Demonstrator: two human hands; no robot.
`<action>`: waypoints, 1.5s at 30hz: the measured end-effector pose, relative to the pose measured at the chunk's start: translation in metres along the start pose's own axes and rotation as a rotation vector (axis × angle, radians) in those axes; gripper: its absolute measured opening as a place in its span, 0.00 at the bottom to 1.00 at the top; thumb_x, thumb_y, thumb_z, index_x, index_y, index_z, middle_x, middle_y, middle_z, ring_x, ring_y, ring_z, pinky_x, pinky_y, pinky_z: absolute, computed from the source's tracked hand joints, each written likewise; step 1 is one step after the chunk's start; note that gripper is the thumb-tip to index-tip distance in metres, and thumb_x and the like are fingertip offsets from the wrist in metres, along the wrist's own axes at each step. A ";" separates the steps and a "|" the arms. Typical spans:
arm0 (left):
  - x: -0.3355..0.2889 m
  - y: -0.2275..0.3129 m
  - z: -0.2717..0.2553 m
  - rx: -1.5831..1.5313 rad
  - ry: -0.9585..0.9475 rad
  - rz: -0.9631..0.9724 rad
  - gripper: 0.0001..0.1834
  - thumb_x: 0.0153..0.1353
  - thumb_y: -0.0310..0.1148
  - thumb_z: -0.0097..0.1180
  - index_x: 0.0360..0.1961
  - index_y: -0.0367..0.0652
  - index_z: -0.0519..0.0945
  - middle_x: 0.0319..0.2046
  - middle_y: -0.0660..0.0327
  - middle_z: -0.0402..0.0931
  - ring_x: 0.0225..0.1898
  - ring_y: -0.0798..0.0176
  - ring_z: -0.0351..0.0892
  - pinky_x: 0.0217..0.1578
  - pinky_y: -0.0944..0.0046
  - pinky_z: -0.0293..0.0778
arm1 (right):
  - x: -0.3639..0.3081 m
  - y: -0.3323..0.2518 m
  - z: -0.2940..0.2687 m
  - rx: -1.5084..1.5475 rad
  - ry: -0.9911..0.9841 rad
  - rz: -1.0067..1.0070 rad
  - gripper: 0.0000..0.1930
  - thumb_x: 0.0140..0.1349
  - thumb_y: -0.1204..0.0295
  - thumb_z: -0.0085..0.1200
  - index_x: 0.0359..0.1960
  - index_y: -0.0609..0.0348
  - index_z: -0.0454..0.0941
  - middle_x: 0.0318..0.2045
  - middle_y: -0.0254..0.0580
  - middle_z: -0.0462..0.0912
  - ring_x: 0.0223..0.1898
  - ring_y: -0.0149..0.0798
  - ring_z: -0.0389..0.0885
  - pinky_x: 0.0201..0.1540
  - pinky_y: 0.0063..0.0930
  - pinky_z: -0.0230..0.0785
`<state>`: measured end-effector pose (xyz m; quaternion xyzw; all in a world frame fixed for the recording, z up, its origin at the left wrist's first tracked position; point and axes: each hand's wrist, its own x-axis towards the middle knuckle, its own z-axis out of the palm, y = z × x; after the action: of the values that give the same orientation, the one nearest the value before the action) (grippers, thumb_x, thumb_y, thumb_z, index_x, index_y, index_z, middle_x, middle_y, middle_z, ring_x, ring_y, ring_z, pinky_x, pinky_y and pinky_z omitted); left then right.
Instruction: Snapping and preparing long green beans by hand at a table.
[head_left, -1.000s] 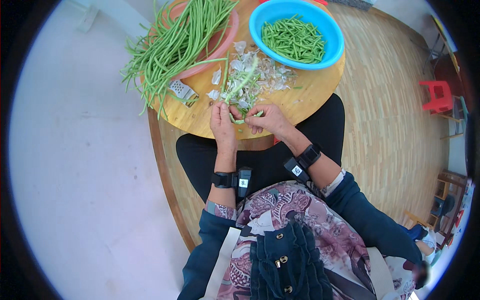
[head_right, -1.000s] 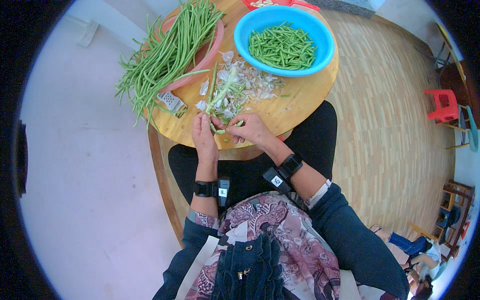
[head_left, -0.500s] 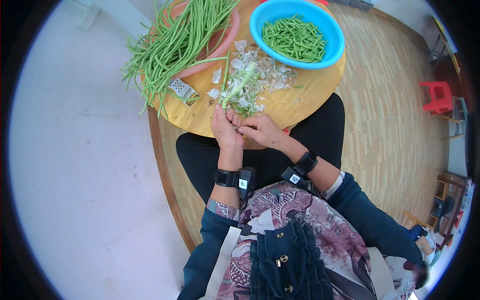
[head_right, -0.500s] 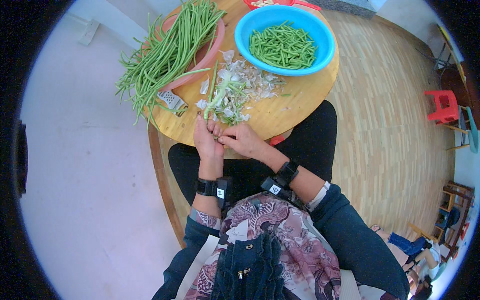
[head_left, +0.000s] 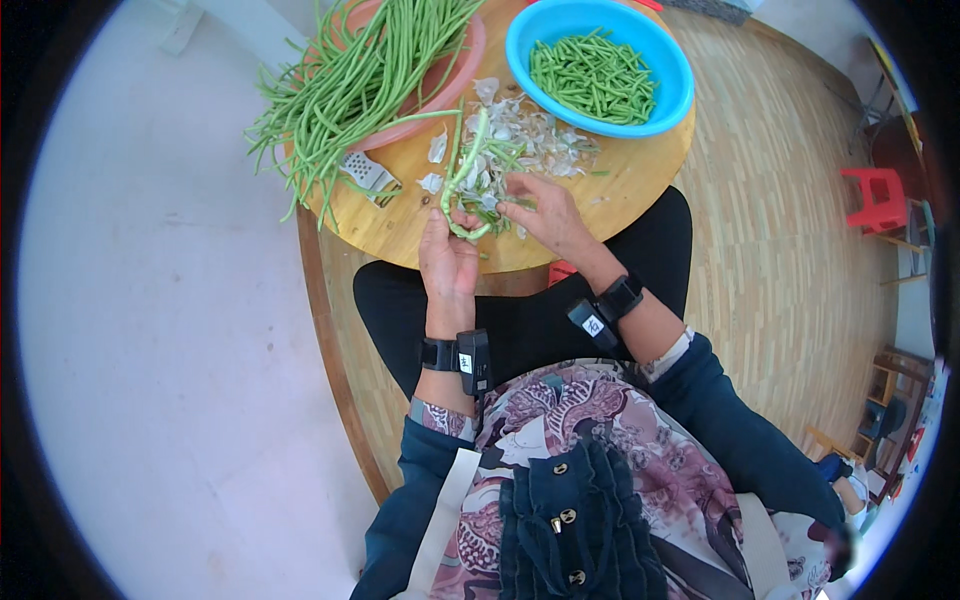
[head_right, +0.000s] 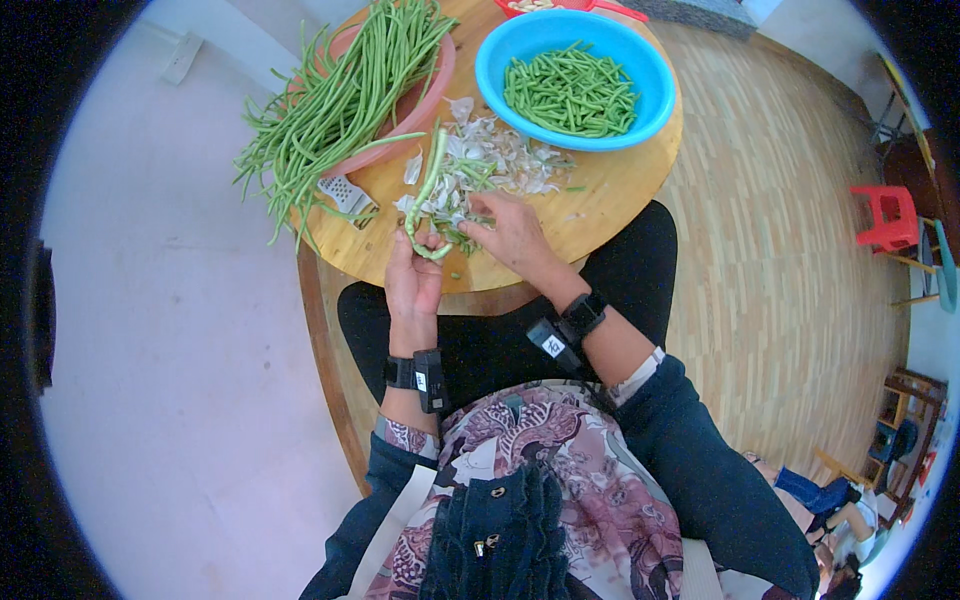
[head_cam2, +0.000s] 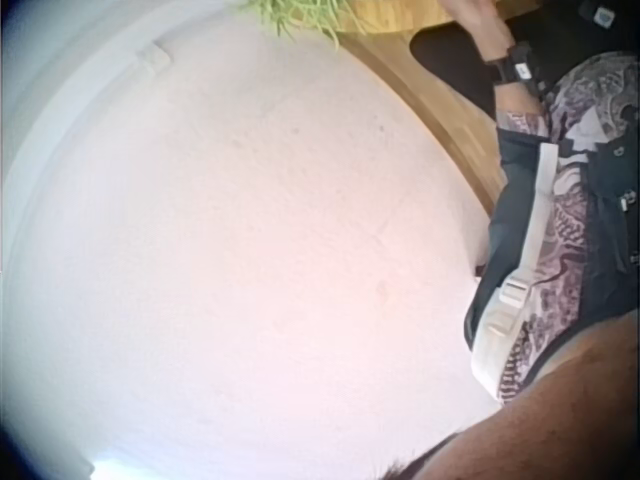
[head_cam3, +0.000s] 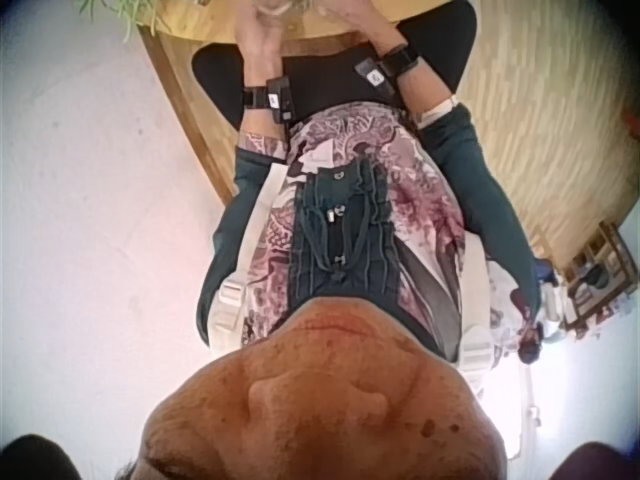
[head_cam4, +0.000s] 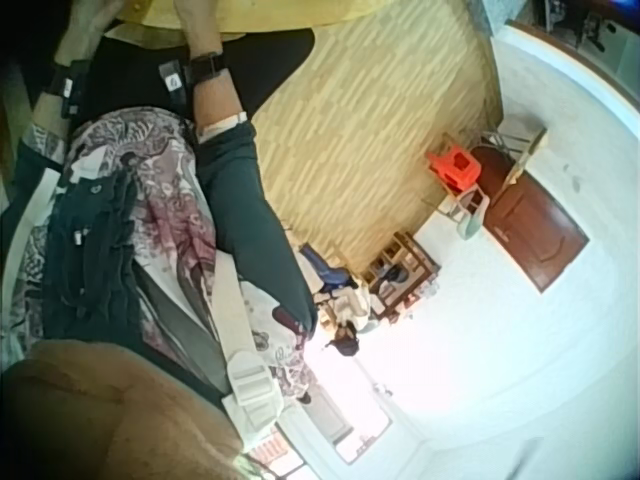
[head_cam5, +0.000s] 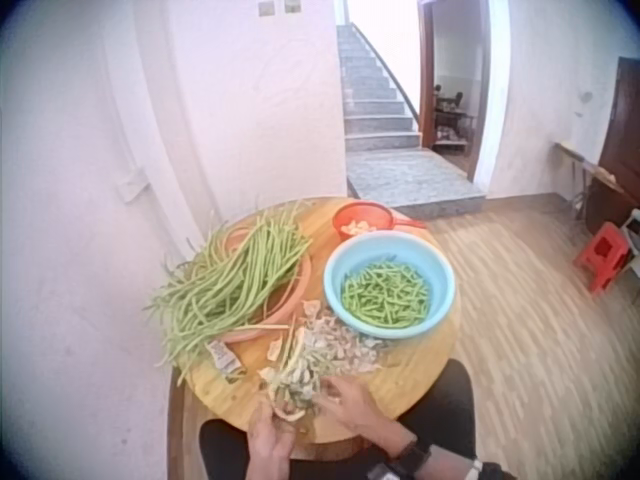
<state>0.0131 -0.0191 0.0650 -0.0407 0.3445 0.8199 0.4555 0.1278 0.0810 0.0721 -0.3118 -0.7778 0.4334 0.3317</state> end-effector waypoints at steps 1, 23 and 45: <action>-0.001 -0.001 -0.002 0.000 -0.001 -0.002 0.13 0.64 0.37 0.39 0.38 0.38 0.68 0.21 0.63 0.68 0.26 0.65 0.69 0.33 0.66 0.69 | 0.003 0.003 0.000 -0.082 0.092 -0.130 0.10 0.49 0.68 0.55 0.31 0.62 0.76 0.30 0.49 0.78 0.30 0.43 0.77 0.34 0.29 0.68; -0.010 -0.011 -0.008 0.347 -0.231 0.039 0.14 0.59 0.27 0.48 0.46 0.38 0.69 0.39 0.53 0.74 0.38 0.66 0.74 0.36 0.69 0.71 | -0.022 -0.007 0.011 0.115 -0.358 0.286 0.14 0.49 0.63 0.56 0.27 0.64 0.79 0.21 0.49 0.78 0.24 0.40 0.78 0.29 0.29 0.69; -0.007 -0.001 -0.018 0.300 -0.065 -0.056 0.11 0.58 0.26 0.48 0.43 0.36 0.71 0.29 0.59 0.74 0.28 0.69 0.73 0.28 0.70 0.72 | -0.024 -0.005 0.007 -0.045 -0.106 -0.080 0.13 0.50 0.68 0.52 0.36 0.60 0.75 0.31 0.48 0.77 0.34 0.48 0.75 0.35 0.36 0.67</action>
<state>0.0136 -0.0342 0.0531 0.0447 0.4468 0.7470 0.4902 0.1351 0.0572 0.0680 -0.2647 -0.8156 0.4179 0.3001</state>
